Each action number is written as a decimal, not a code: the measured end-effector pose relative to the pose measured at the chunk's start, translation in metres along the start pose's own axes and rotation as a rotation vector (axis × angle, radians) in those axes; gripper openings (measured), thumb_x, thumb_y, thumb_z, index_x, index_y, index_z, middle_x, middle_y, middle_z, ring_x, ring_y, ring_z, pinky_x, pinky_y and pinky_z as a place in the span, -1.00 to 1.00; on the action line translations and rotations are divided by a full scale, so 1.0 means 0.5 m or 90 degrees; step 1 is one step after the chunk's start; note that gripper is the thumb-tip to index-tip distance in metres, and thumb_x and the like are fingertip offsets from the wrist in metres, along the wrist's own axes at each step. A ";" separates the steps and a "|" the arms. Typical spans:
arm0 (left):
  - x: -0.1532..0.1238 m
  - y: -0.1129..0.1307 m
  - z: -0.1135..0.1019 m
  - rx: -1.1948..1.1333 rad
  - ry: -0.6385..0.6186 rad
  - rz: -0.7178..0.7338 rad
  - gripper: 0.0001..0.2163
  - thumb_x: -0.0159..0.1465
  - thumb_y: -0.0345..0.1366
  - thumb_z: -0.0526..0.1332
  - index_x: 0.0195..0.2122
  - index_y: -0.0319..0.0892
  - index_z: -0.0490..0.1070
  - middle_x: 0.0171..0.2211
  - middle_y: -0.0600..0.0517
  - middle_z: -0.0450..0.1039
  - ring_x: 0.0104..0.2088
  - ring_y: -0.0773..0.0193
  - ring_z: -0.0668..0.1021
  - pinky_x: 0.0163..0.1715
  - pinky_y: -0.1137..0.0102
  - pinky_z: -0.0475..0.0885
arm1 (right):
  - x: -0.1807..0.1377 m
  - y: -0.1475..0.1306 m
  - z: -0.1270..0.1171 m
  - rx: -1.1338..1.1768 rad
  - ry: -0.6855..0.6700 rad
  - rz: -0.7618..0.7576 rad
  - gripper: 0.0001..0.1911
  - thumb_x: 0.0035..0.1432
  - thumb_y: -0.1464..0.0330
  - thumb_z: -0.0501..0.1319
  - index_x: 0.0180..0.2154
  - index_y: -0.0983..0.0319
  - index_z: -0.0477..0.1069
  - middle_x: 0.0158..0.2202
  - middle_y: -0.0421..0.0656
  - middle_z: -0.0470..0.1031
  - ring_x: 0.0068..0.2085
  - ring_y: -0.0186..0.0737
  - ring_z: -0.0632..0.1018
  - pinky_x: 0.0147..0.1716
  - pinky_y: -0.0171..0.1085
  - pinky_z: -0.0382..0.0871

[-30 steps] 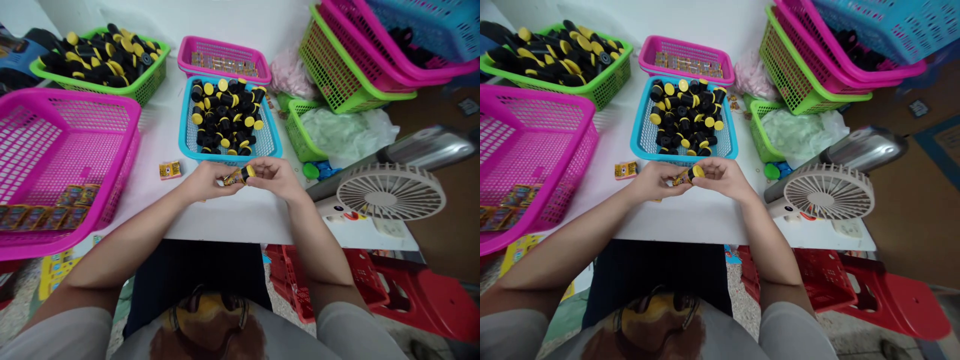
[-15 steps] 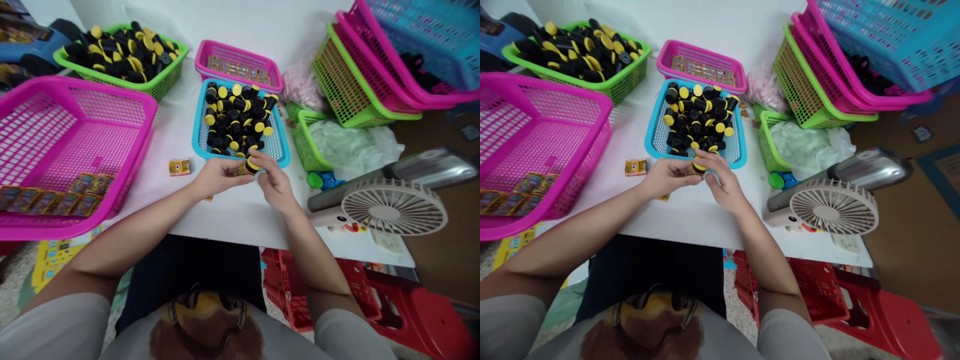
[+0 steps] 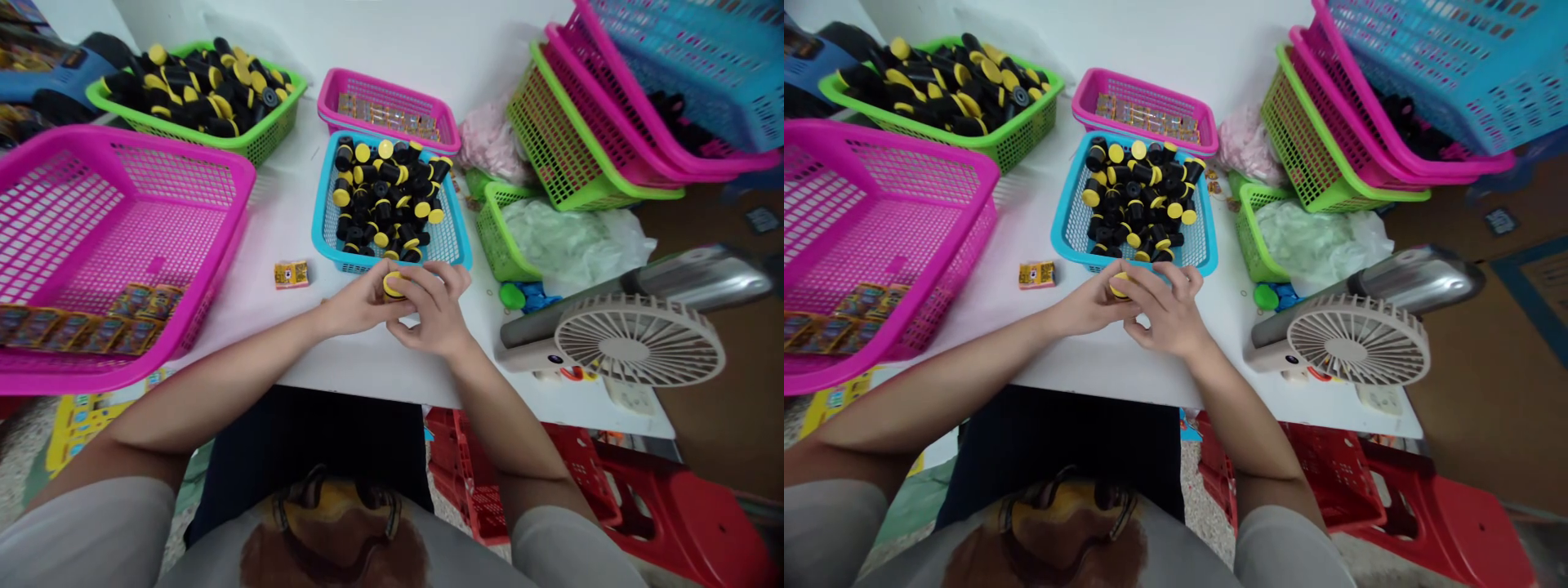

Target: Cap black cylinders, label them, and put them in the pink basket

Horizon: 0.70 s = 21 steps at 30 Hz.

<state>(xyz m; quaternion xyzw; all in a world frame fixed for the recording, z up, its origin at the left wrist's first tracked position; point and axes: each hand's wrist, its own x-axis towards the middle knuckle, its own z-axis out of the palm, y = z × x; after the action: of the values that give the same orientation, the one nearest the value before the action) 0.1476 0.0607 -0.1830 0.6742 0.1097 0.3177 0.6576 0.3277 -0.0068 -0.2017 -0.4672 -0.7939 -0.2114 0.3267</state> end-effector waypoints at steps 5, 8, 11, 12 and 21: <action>-0.008 -0.005 -0.001 0.098 0.006 0.039 -0.63 0.18 -0.23 0.41 -0.27 -0.08 0.15 -0.41 0.17 0.23 -0.43 0.39 0.37 -0.46 0.45 0.38 | -0.004 0.000 -0.002 0.070 -0.022 -0.041 -0.25 0.11 0.25 0.30 0.32 -0.20 0.23 0.09 -0.20 0.53 0.13 0.13 0.42 0.12 0.09 0.20; -0.009 -0.004 0.001 0.050 0.003 0.022 -0.66 0.21 -0.24 0.38 -0.22 -0.07 0.16 -0.39 0.17 0.24 -0.42 0.38 0.40 -0.45 0.45 0.39 | 0.009 -0.010 -0.011 0.081 0.046 -0.078 -0.21 0.11 0.30 0.29 0.36 -0.11 0.19 0.05 -0.15 0.55 0.06 0.09 0.49 0.04 0.07 0.27; -0.010 0.000 0.003 -0.004 -0.020 0.009 -0.62 0.20 -0.24 0.41 -0.16 -0.07 0.17 -0.31 0.13 0.35 -0.32 0.34 0.52 -0.36 0.43 0.47 | 0.021 -0.025 -0.020 0.104 0.086 -0.076 -0.22 0.08 0.36 0.30 0.34 -0.07 0.23 0.03 -0.14 0.58 0.03 0.08 0.54 0.04 0.10 0.34; -0.010 0.001 0.003 -0.019 -0.033 0.004 -0.60 0.19 -0.24 0.42 -0.14 -0.07 0.17 -0.29 0.12 0.38 -0.30 0.32 0.55 -0.34 0.41 0.49 | 0.023 -0.030 -0.023 0.134 0.079 -0.062 -0.22 0.08 0.36 0.31 0.32 -0.08 0.24 0.03 -0.15 0.58 0.05 0.09 0.55 0.07 0.12 0.36; -0.010 0.001 0.003 -0.069 -0.250 -0.031 -0.66 0.19 0.02 0.44 -0.31 -0.09 0.40 -0.49 0.07 0.45 -0.41 0.25 0.56 -0.38 0.30 0.52 | 0.000 -0.037 -0.031 0.170 -0.074 0.075 -0.47 -0.05 -0.07 0.48 -0.01 -0.21 0.51 -0.10 -0.24 0.67 0.04 0.14 0.62 0.15 0.26 0.39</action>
<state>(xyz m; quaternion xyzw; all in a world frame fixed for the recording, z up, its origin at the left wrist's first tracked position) 0.1445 0.0565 -0.1841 0.6842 -0.0217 0.1694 0.7090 0.3166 -0.0255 -0.1917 -0.4771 -0.8037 -0.0568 0.3511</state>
